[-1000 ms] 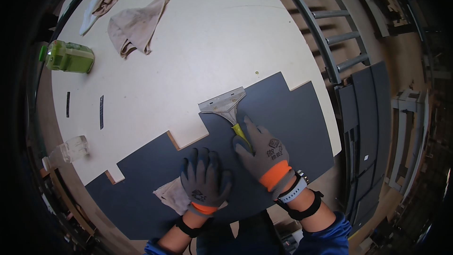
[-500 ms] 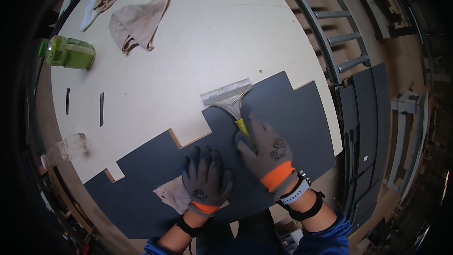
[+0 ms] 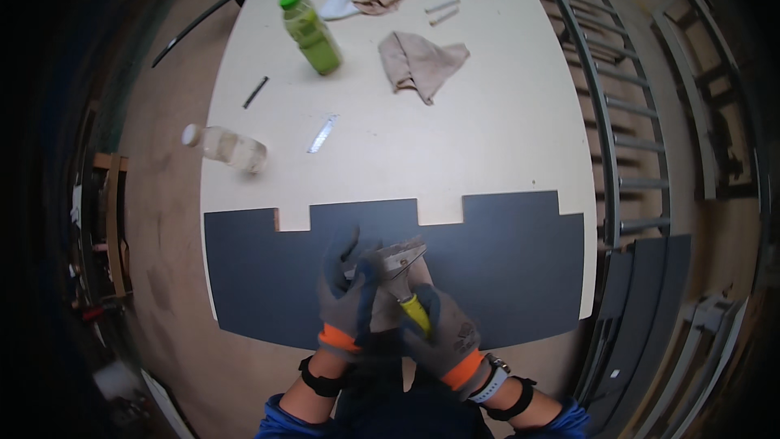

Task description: Cleaning, scraping, and organizing large grey furniture panels on a factory floor.

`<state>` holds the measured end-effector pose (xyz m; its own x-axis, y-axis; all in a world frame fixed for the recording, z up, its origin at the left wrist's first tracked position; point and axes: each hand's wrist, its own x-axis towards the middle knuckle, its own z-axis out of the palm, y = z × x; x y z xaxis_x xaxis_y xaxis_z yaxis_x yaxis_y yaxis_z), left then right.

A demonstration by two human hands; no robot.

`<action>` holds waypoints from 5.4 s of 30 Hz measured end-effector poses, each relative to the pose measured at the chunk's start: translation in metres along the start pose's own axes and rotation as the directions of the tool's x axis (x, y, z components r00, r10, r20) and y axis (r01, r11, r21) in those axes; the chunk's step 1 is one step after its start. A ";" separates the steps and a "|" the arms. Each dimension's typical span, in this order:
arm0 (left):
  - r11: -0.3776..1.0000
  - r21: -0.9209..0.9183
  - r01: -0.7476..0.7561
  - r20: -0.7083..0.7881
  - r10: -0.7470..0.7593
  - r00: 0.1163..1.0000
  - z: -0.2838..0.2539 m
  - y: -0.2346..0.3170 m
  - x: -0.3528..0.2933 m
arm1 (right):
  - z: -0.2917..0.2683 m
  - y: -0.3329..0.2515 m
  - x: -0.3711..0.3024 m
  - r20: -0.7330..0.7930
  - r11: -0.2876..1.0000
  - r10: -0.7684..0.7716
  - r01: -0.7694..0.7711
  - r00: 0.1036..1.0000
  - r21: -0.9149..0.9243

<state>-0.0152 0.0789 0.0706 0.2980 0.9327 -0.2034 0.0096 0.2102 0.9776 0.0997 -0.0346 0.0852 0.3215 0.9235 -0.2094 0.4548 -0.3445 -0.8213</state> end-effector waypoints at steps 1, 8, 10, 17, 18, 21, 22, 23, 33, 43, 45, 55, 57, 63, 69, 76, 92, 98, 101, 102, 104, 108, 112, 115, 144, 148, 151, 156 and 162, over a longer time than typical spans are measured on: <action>1.000 0.026 -0.007 -0.025 0.008 1.000 -0.011 0.007 -0.005 | 0.005 -0.006 -0.003 -0.002 1.000 -0.027 0.027 1.000 -0.008; 0.945 -0.313 0.098 -0.412 -0.228 0.882 -0.132 0.030 0.017 | 0.031 -0.032 -0.003 -0.009 0.992 0.011 -0.010 1.000 0.127; 0.867 0.490 -0.088 -0.464 0.345 0.816 -0.226 0.007 0.033 | 0.056 -0.025 0.000 0.049 0.933 0.142 -0.150 0.989 0.327; 0.396 0.674 0.624 -0.557 -0.282 0.781 -0.440 0.012 0.067 | 0.134 -0.032 0.031 0.014 0.968 0.202 -0.198 0.979 -0.155; 0.368 0.727 0.580 -0.533 -0.230 0.814 -0.441 0.011 0.071 | 0.143 -0.033 0.037 0.032 0.952 0.260 -0.251 0.965 -0.178; 0.081 0.960 0.270 -0.277 0.102 0.955 -0.420 -0.014 0.078 | 0.160 -0.040 0.053 0.030 0.901 0.368 -0.348 0.929 -0.260; -0.037 0.994 0.107 -0.100 0.145 0.984 -0.397 -0.018 0.080 | 0.165 -0.039 0.056 -0.013 0.904 0.360 -0.352 0.933 -0.242; -0.156 0.986 -0.057 0.083 0.166 0.983 -0.365 -0.014 0.084 | 0.169 -0.037 0.058 -0.053 0.907 0.354 -0.356 0.934 -0.226; 0.232 0.747 -0.624 0.651 -0.062 0.757 -0.223 -0.090 0.093 | 0.209 -0.025 0.095 -0.101 0.858 0.425 -0.436 0.900 -0.273; 0.222 0.746 -0.628 0.644 0.000 0.765 -0.220 -0.109 0.098 | 0.201 -0.026 0.103 -0.065 0.839 0.451 -0.448 0.890 -0.310; 0.237 0.742 -0.627 0.642 0.017 0.767 -0.220 -0.110 0.098 | 0.199 -0.026 0.105 -0.056 0.836 0.455 -0.448 0.889 -0.315; 0.249 0.742 -0.623 0.641 0.009 0.767 -0.221 -0.111 0.099 | 0.194 -0.026 0.109 -0.067 0.854 0.427 -0.426 0.902 -0.299; 0.250 0.744 -0.620 0.638 0.009 0.770 -0.220 -0.111 0.099 | 0.193 -0.028 0.111 -0.045 0.833 0.487 -0.480 0.872 -0.277; 0.232 0.749 -0.621 0.635 0.013 0.772 -0.220 -0.113 0.099 | 0.190 -0.032 0.114 -0.022 0.826 0.518 -0.507 0.855 -0.246; 0.237 0.749 -0.619 0.637 -0.004 0.771 -0.220 -0.109 0.099 | 0.195 -0.026 0.111 -0.051 0.847 0.429 -0.421 0.902 -0.325; 0.219 0.750 -0.624 0.637 0.015 0.771 -0.220 -0.111 0.099 | 0.194 -0.023 0.113 -0.022 0.851 0.451 -0.437 0.892 -0.291; 0.848 0.511 -0.141 0.273 -0.004 0.962 -0.192 -0.068 0.151 | 0.185 -0.035 0.098 -0.169 0.943 0.144 -0.187 0.975 -0.275; 0.922 0.114 0.371 0.244 -0.388 0.889 -0.213 -0.020 0.168 | 0.168 -0.096 0.064 -0.052 0.931 0.357 -0.360 0.933 -0.065; 0.905 0.426 0.003 0.124 -0.062 0.990 -0.231 0.003 0.182 | 0.172 -0.089 0.031 -0.204 0.914 0.380 -0.400 0.902 -0.068; 0.768 0.639 -0.036 0.218 -0.135 0.967 -0.248 0.011 0.189 | 0.170 -0.093 0.022 -0.182 0.892 0.419 -0.441 0.890 -0.098; 0.054 0.913 -0.405 0.404 0.042 0.914 -0.251 0.017 0.182 | 0.163 -0.100 0.001 -0.069 0.832 0.523 -0.527 0.849 -0.173; 0.388 0.803 -0.453 0.538 -0.144 0.830 -0.265 0.015 0.163 | 0.157 -0.106 -0.037 -0.027 0.795 0.586 -0.581 0.810 -0.174; 0.744 0.666 -0.057 0.564 -0.452 0.690 -0.241 0.034 0.120 | 0.168 -0.110 -0.056 -0.135 0.881 0.451 -0.464 0.882 -0.093; 0.893 0.430 0.136 0.672 -0.417 0.612 -0.212 0.054 0.075 | 0.164 -0.124 -0.054 -0.131 0.932 0.330 -0.345 0.935 -0.113; -0.280 0.725 0.629 -0.556 -0.777 0.295 -0.467 -0.038 -0.288 | 0.008 -0.007 0.173 0.201 0.836 -0.308 0.366 0.930 -0.408; -0.196 0.614 0.765 -0.709 -0.562 0.426 -0.374 -0.055 -0.260 | 0.040 0.009 0.244 0.268 0.824 -0.096 0.228 0.959 -0.518; 0.119 0.627 0.770 -0.459 -0.742 0.489 -0.321 -0.070 -0.201 | 0.052 0.048 0.282 0.173 0.788 -0.113 0.195 0.978 -0.585; 0.501 0.379 0.778 -0.294 -0.732 0.615 -0.285 -0.104 -0.165 | 0.065 0.005 0.292 0.055 0.634 -0.187 0.163 0.981 -0.756; 0.555 -0.580 0.597 -0.203 -0.808 0.554 -0.284 -0.173 -0.135 | 0.089 0.000 0.107 0.395 0.586 -0.353 0.529 0.848 -0.614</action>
<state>-0.3286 0.0001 -0.0864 -0.0362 0.4061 -0.9131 -0.3707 0.8430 0.3897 0.0604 0.0789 0.0157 -0.2157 0.9716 -0.0971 0.9463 0.1835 -0.2661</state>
